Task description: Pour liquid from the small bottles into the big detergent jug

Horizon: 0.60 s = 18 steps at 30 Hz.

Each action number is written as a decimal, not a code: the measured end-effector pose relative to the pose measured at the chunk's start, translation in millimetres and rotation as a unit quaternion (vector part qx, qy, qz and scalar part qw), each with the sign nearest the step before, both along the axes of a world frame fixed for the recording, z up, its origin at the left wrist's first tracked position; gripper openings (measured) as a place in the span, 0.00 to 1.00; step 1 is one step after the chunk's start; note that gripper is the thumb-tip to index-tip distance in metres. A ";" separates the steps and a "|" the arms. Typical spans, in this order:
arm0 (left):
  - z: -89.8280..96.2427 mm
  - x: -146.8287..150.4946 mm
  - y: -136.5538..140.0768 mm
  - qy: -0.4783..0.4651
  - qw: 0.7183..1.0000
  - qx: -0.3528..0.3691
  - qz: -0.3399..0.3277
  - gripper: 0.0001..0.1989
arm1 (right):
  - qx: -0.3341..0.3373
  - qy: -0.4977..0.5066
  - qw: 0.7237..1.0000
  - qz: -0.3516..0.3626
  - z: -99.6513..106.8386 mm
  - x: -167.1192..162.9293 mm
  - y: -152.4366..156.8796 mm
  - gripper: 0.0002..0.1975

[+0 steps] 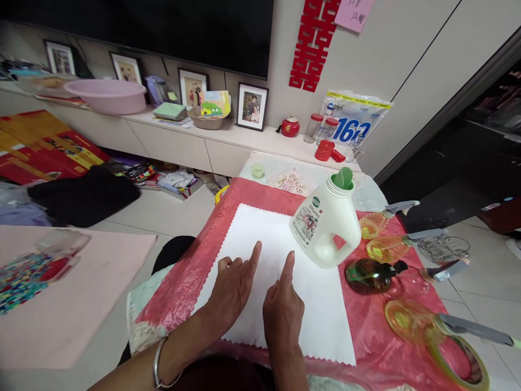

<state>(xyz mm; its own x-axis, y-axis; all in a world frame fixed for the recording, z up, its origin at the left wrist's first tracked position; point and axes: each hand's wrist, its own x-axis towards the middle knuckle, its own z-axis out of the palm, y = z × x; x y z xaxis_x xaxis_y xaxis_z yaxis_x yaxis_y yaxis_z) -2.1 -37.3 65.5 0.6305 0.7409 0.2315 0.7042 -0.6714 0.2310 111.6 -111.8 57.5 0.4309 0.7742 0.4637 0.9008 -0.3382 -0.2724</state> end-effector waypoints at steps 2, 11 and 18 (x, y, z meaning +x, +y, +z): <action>0.2 -0.3 -0.5 0.019 1.000 0.004 0.009 0.48 | 0.000 0.003 1.000 0.000 0.6 -0.1 0.2 0.38; -2.4 1.6 -4.4 0.029 0.999 0.032 0.028 0.47 | -0.019 0.025 1.000 0.001 5.8 -1.8 -0.2 0.39; -3.6 2.4 -6.2 0.010 0.998 0.057 0.030 0.52 | -0.003 0.022 1.000 0.010 5.1 -2.9 -2.2 0.39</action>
<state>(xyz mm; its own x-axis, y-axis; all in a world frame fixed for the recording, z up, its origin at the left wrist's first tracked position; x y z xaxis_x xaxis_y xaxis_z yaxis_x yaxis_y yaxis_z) 0.3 -43.5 61.9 0.5910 0.7472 0.3039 0.7477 -0.6488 0.1413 108.7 -114.0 62.7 0.4351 0.7859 0.4394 0.8947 -0.3224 -0.3093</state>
